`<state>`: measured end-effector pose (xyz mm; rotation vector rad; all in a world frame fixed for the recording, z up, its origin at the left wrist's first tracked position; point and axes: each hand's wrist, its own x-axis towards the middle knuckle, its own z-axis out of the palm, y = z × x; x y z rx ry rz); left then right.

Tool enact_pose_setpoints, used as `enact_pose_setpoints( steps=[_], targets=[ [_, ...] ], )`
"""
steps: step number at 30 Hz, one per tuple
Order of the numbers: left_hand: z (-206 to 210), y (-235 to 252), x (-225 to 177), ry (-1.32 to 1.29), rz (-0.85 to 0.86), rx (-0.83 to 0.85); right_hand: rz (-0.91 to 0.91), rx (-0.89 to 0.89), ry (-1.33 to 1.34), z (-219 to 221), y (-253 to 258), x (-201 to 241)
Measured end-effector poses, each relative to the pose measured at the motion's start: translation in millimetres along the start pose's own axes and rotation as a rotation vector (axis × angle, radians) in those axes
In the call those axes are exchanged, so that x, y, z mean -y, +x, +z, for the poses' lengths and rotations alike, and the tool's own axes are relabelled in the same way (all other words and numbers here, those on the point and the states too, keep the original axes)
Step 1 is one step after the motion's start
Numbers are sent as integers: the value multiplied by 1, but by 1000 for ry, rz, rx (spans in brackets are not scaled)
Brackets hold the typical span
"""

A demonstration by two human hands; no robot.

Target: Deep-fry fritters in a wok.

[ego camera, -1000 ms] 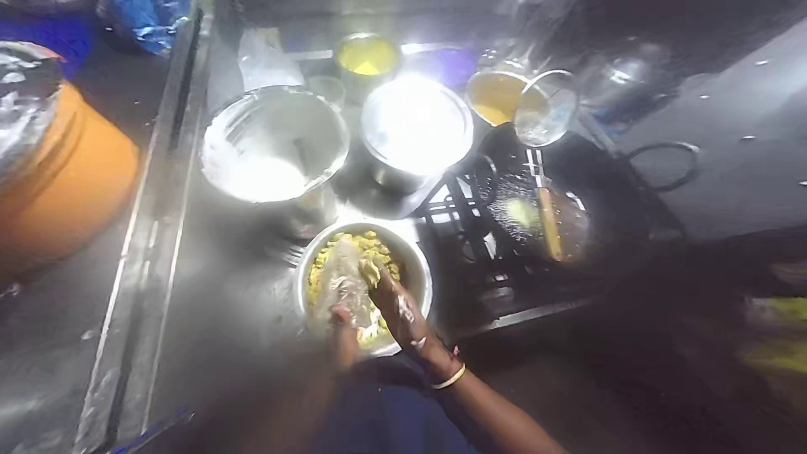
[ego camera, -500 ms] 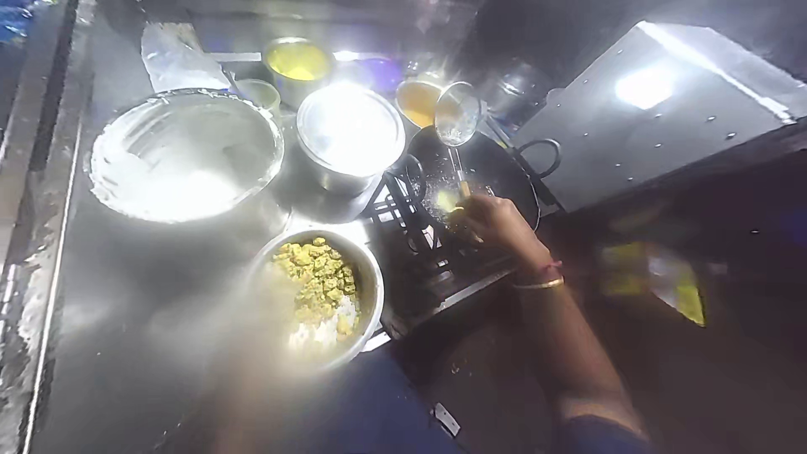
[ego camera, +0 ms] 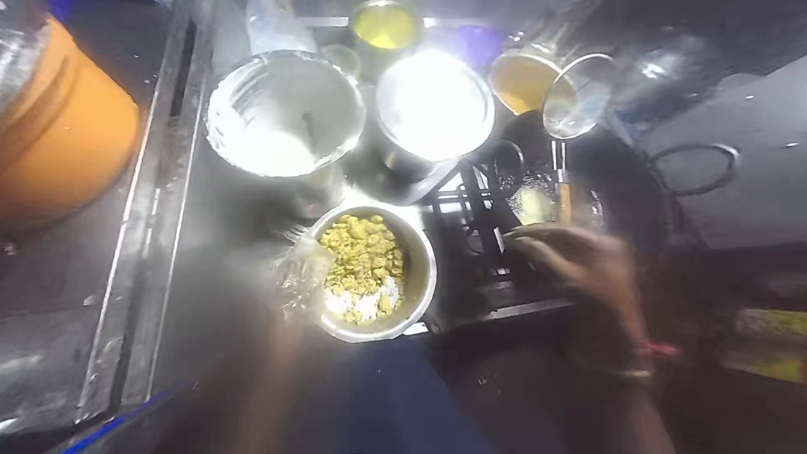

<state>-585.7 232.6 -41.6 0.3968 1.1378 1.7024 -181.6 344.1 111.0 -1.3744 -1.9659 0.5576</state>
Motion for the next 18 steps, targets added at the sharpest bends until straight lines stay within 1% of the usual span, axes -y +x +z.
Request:
enact_pose_setpoints(
  steps=[1,2,4,5,6,7,10,12,13,16,18],
  targets=[
    [1,1,0,0,6,-3,30,99,72,33,6,2],
    [3,2,0,8,13,-3,97,230,93,68,16,1],
    [6,2,-1,2,28,10,312,505,59,142,45,-6],
    [6,1,-3,9,39,19,413,570,40,180,57,-15],
    [4,-1,-4,28,55,36,501,572,24,214,66,-27],
    [2,-3,-5,37,73,46,576,518,-4,242,72,-38],
    [2,-9,-8,8,99,49,774,268,6,292,81,-48],
    [1,-15,-9,8,92,45,846,146,17,306,81,-49],
    [0,-19,-8,8,72,42,867,122,5,309,80,-49],
    [1,-24,-3,-8,12,21,885,108,-46,314,80,-54],
    [3,-26,-2,12,-10,8,873,120,-30,313,78,-55]
  ],
)
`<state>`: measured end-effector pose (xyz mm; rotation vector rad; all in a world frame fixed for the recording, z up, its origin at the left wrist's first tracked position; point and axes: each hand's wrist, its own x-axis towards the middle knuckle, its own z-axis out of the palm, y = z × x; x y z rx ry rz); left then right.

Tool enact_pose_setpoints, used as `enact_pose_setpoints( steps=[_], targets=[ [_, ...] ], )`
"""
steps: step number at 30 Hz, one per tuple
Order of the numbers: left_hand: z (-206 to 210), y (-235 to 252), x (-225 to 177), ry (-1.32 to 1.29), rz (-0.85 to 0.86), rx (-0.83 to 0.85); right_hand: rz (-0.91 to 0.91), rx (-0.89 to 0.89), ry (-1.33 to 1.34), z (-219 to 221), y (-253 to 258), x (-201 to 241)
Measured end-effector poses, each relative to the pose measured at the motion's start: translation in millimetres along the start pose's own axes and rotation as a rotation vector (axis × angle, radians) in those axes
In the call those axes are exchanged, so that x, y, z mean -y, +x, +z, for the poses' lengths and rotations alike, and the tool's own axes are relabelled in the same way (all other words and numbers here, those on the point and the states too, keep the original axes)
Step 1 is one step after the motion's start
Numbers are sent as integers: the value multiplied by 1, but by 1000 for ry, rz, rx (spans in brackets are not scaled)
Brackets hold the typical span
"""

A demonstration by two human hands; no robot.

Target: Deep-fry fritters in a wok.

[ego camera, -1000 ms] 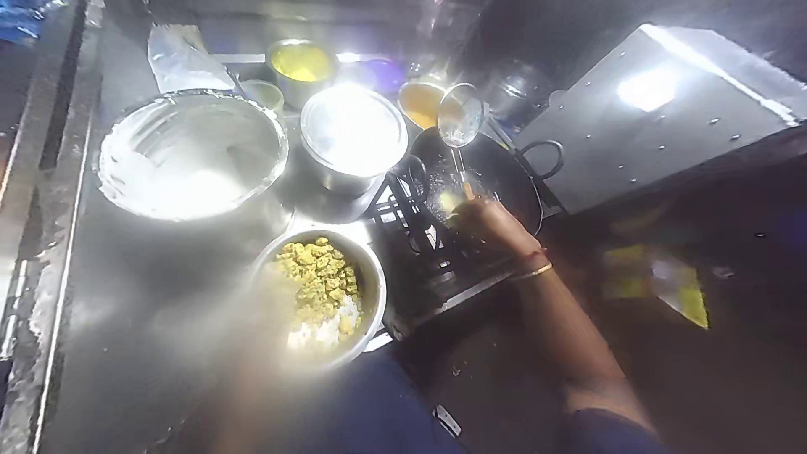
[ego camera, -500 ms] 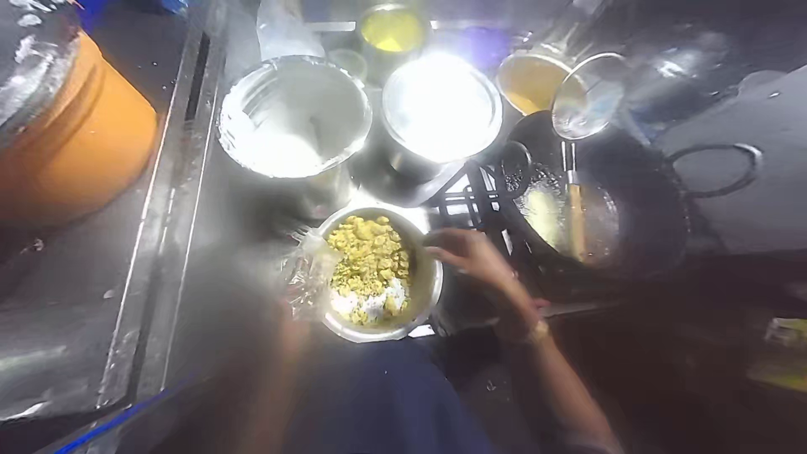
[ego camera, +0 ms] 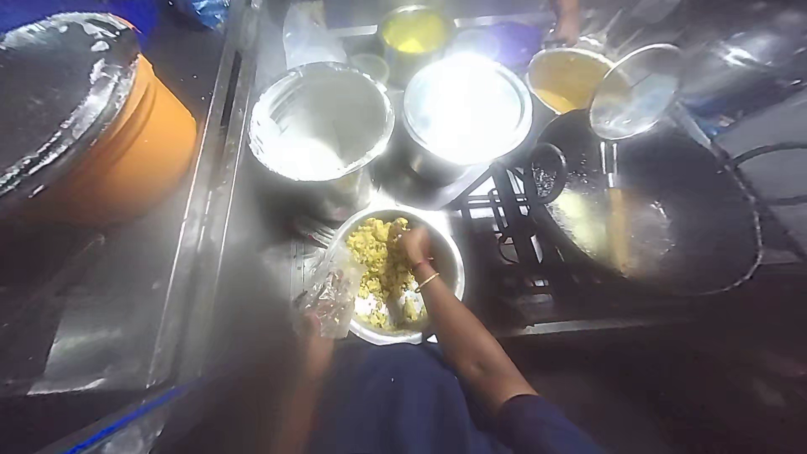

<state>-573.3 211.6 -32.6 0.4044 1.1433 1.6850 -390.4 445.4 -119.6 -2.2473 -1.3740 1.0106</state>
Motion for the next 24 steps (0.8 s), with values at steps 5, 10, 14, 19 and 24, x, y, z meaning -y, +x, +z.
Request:
enact_pose_setpoints(
  steps=[5,10,14,19,24],
  targets=[
    [2,10,4,11,-19,35,-67,108,779,-10,-21,-18],
    [16,18,8,-37,-56,83,127,169,1481,-43,-49,5],
    [31,24,15,-4,-90,79,-263,125,842,-73,-77,15],
    [59,22,19,141,-58,134,-675,397,426,-75,-144,23],
    [70,-4,1,221,-128,271,-978,398,545,-38,-183,-2]
  ],
)
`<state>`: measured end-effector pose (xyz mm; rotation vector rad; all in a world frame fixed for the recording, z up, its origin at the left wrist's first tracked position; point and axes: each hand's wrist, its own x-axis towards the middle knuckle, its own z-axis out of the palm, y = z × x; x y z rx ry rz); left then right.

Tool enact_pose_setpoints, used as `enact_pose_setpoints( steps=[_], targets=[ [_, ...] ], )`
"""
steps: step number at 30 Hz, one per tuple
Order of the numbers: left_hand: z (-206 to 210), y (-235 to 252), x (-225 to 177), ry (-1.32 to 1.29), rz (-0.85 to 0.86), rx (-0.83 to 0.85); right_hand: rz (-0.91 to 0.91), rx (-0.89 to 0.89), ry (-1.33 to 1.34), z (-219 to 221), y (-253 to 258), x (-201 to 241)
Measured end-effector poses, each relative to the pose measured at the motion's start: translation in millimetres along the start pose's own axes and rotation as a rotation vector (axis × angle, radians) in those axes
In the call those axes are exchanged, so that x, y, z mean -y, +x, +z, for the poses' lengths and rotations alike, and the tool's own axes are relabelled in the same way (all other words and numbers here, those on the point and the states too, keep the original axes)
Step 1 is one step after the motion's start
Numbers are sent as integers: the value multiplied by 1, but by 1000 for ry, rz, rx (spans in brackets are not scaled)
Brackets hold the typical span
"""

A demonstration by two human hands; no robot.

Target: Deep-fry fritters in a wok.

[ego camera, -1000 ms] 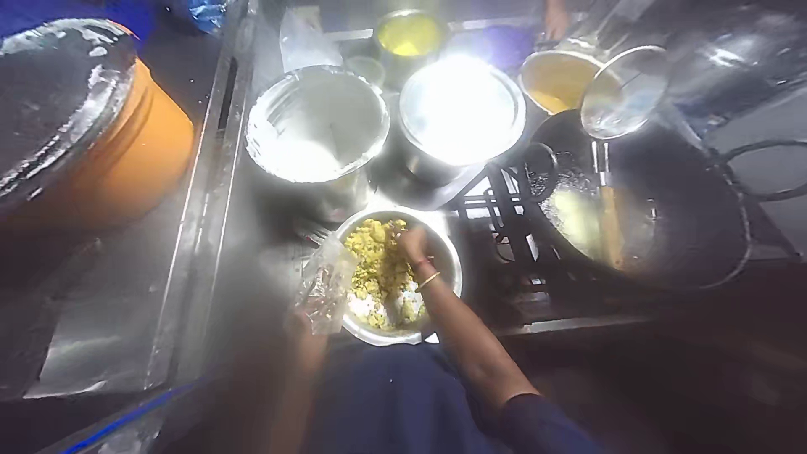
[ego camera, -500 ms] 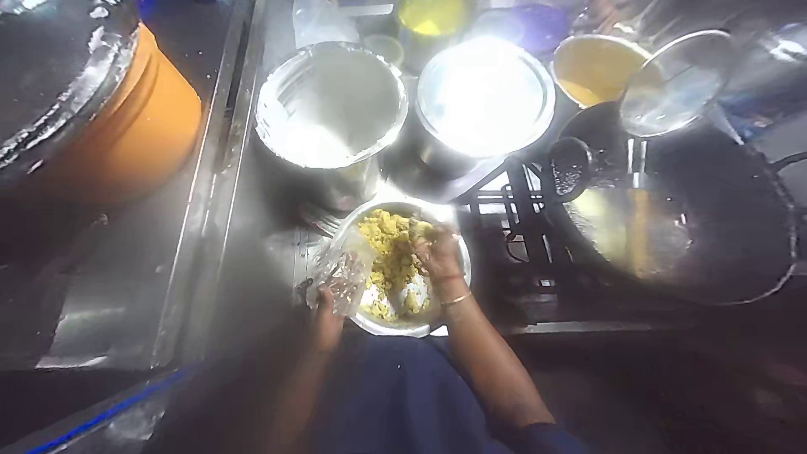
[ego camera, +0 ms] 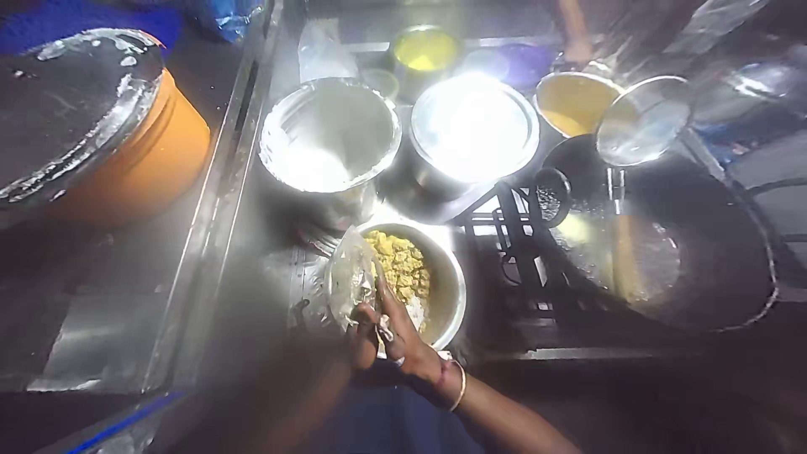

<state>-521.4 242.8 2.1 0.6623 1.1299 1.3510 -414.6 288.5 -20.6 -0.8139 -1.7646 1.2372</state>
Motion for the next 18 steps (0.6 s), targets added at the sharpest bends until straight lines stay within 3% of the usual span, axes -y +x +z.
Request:
enact_pose_setpoints(
  steps=[3,7,9,12,14,18],
  targets=[
    [1,2,5,41,128,42,-60,4,140,-7,-10,-6],
    [-4,10,22,-133,268,48,109,-96,401,-46,-13,6],
    [-13,13,22,-255,277,111,170,-177,327,-86,-13,25],
    [-30,21,23,-310,249,173,186,-227,-19,-161,-21,60],
    [-58,29,44,-302,269,224,196,-253,-486,-214,-32,83],
    [-65,25,44,-334,242,177,263,-319,-1043,-294,-42,109]
  ],
)
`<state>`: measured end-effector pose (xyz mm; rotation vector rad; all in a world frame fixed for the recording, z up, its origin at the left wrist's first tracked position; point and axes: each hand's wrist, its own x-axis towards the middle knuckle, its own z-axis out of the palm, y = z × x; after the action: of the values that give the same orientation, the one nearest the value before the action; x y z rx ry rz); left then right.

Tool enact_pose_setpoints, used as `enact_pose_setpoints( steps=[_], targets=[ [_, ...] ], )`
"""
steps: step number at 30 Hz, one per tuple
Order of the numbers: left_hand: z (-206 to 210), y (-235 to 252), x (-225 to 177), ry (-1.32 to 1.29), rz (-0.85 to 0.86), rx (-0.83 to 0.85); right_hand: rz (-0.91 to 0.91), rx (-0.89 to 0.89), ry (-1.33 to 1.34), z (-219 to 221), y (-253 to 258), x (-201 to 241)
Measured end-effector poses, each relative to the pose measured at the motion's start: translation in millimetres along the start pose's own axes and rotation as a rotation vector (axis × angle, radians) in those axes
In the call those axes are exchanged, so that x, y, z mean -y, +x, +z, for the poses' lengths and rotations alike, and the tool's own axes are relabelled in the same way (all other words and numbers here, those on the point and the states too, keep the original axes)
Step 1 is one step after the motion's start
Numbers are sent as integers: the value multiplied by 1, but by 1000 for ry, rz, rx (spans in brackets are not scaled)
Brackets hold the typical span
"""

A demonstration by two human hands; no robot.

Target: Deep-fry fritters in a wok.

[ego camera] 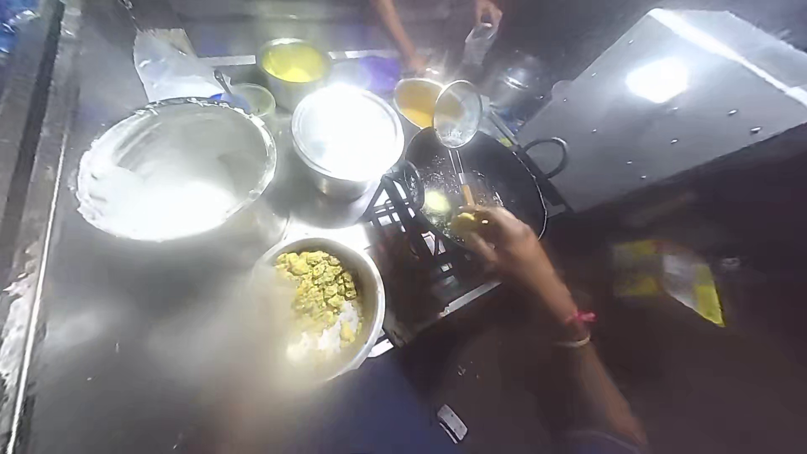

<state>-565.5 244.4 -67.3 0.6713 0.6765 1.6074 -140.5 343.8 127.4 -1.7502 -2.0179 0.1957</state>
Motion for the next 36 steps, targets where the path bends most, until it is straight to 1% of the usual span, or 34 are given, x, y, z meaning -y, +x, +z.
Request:
enact_pose_setpoints(
  steps=[2,4,5,7,9,10,11,12,13,15,17,18,19,20,21,22,24,25,26,28,30,31,34,36],
  targets=[
    [3,0,0,3,-2,-35,34,60,-121,-9,14,-21],
    [21,2,-7,72,-69,-197,164,173,-177,-3,26,-35],
    [26,3,-8,92,-89,-249,225,238,-202,2,31,-42],
    [22,-1,-7,138,-63,-244,284,379,-264,13,39,-51],
    [11,-2,-6,92,-23,-264,299,466,-290,17,42,-53],
    [16,0,-12,80,-29,-296,301,461,-274,13,42,-50],
    [18,1,-17,90,-21,-315,295,416,-248,5,38,-45],
    [18,1,-20,103,5,-330,273,328,-210,-4,32,-39],
    [16,1,-23,116,27,-341,223,218,-167,-13,23,-32],
    [7,-1,-26,117,78,-336,64,38,-80,-24,4,-19],
    [-1,-4,-30,129,125,-343,-89,-54,133,-17,-8,0],
    [-3,-5,-32,148,143,-358,-148,-48,292,-4,-10,12],
    [-3,-5,-34,168,153,-377,-185,0,425,16,-10,26],
    [-3,-6,-34,172,152,-401,-191,73,506,44,-7,38],
    [-3,-7,-34,173,148,-425,-168,175,527,77,-2,51],
    [-3,-9,-35,180,139,-427,-121,315,499,111,6,64],
    [-3,-10,-36,177,135,-375,-18,599,358,180,29,90],
    [-3,-11,-38,190,134,-342,-2,672,267,216,40,97],
    [-2,-12,-40,203,134,-323,2,697,157,249,47,101],
    [0,-16,-45,218,136,-288,-15,672,-6,297,55,108],
    [-2,-22,-47,224,129,-277,-9,620,-81,321,56,112],
    [-5,-24,-47,229,124,-276,10,611,-93,323,59,114],
    [-9,-33,-43,208,97,-265,117,657,-43,313,62,115],
    [-8,-35,-39,199,77,-240,238,692,119,302,62,105]
  ],
)
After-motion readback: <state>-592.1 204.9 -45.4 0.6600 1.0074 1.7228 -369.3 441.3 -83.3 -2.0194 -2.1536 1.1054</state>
